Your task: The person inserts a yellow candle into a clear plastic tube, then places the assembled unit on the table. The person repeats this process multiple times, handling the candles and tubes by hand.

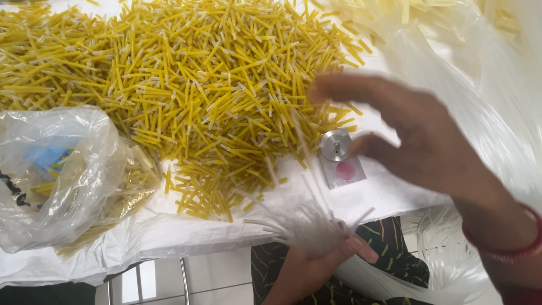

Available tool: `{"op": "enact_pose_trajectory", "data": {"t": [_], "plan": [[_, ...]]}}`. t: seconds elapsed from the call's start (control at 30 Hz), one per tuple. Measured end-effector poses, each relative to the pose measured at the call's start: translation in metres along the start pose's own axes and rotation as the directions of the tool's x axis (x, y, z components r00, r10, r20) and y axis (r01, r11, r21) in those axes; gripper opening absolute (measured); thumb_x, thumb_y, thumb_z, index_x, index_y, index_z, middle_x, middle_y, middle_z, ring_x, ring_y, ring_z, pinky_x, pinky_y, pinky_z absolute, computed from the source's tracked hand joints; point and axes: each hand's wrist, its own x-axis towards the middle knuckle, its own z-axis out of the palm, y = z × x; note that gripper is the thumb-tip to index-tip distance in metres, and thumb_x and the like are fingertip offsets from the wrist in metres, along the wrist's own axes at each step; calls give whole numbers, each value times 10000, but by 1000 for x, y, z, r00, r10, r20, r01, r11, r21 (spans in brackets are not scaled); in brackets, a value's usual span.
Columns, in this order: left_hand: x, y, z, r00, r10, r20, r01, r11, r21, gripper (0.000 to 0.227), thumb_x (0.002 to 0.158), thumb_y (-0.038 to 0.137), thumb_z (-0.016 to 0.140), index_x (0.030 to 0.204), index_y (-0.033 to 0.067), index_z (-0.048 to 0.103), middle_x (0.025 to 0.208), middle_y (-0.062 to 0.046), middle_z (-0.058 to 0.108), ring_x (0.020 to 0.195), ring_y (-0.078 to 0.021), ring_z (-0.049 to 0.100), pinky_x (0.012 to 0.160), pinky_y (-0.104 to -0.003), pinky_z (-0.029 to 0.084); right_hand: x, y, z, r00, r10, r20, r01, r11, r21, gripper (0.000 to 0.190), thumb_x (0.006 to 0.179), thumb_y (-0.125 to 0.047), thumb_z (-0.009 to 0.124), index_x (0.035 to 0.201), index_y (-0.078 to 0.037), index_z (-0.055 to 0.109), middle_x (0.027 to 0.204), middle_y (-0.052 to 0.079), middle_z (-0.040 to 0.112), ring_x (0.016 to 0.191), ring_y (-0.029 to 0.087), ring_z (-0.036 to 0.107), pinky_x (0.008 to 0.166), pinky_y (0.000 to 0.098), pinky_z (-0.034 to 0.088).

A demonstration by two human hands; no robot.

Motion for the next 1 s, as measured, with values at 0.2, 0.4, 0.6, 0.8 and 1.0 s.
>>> {"op": "enact_pose_trajectory", "data": {"t": [0.2, 0.4, 0.6, 0.8, 1.0], "plan": [[4, -22, 1, 981, -187, 48, 191, 976, -100, 117, 1017, 79, 670, 1076, -17, 640, 969, -108, 736, 942, -189, 737, 903, -347, 598, 25, -5, 10, 869, -421, 259, 404, 907, 119, 715, 1103, -574, 381, 1627, -92, 315, 1705, 105, 351, 1616, 278, 337, 1343, 431, 288], [7, -18, -1, 993, -113, 19, 114, 991, -73, 201, 1020, 56, 679, 1171, -36, 583, 1005, -99, 656, 927, -203, 711, 883, -360, 599, 41, 6, 15, 521, -539, 662, 419, 837, 352, 657, 1121, -531, 293, 1618, -102, 331, 1720, 91, 316, 1638, 272, 254, 1334, 453, 213], [5, -48, -8, 987, -163, 18, 163, 984, -76, 204, 989, 81, 644, 1171, 7, 589, 993, -84, 687, 902, -183, 717, 823, -366, 618, 25, 6, 26, 578, -470, 667, 371, 879, 299, 767, 1082, -611, 358, 1626, -70, 353, 1737, 174, 289, 1626, 344, 295, 1301, 475, 307], [1, -23, 0, 993, -93, -74, 70, 963, -261, 165, 1076, 77, 646, 975, -13, 552, 796, -111, 617, 740, -208, 664, 741, -394, 593, 30, -3, 16, 927, 152, 343, -160, 987, -5, 793, 920, -583, 537, 1579, -168, 393, 1392, 53, 643, 1036, 204, 687, 860, 377, 588], [-4, -24, 0, 997, -75, 3, 75, 984, -163, 113, 1114, 35, 615, 1031, -32, 575, 857, -142, 647, 845, -237, 693, 827, -394, 584, 4, 20, 18, 924, 195, 328, -312, 881, 356, 728, 899, -183, 753, 1516, -122, 372, 1200, 103, 667, 976, 170, 767, 795, 304, 608]]}}
